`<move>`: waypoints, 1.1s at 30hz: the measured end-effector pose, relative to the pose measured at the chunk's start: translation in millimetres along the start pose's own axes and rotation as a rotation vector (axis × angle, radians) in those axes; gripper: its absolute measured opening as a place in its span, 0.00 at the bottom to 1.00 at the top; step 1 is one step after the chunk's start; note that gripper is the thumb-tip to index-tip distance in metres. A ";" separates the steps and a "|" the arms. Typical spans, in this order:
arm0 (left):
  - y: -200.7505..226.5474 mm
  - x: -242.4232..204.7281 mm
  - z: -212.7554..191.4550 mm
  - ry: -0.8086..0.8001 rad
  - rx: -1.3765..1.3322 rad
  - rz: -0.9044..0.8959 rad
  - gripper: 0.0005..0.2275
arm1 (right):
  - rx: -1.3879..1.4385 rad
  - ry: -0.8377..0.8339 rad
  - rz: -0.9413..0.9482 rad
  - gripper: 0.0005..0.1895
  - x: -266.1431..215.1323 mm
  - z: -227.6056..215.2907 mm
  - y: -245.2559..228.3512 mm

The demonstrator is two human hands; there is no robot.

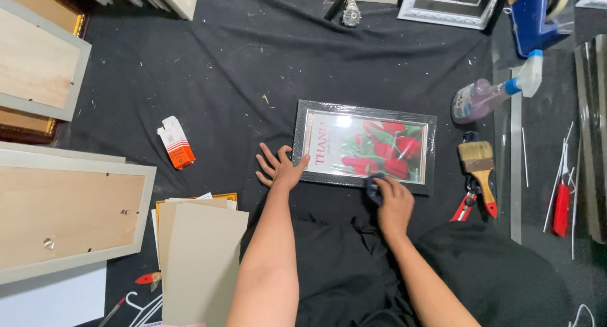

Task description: Cleaning a framed picture by first dusting it with a brush and then wiping the glass surface with a cleaning cloth.

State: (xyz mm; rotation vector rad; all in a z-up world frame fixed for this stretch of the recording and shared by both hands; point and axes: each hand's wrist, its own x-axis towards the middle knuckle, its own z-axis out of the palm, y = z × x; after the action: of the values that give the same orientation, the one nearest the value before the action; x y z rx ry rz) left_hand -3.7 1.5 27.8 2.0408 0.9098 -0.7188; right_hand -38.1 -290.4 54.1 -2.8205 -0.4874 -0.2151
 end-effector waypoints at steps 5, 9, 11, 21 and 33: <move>-1.8 3.1 4.1 0.020 0.000 0.001 0.29 | 0.027 0.217 0.240 0.33 -4.5 32.7 8.4; -4.8 6.6 5.7 0.032 0.004 0.005 0.29 | 0.271 0.054 -0.038 0.34 16.2 32.9 -62.8; -4.9 7.4 5.9 0.031 0.007 0.019 0.29 | 0.284 0.007 -0.111 0.35 19.8 25.9 -63.6; -7.7 12.6 12.0 0.064 0.023 -0.003 0.28 | 0.124 0.214 0.417 0.32 -4.7 22.2 76.7; -6.7 13.4 13.0 0.089 0.036 -0.011 0.28 | 0.123 0.256 0.462 0.29 -6.7 18.3 80.8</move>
State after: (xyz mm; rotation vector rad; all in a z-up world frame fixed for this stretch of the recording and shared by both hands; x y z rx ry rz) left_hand -3.5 -1.4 8.2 2.1153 0.9660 -0.6592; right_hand -14.5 -360.5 16.2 -2.6413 0.2002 -0.4231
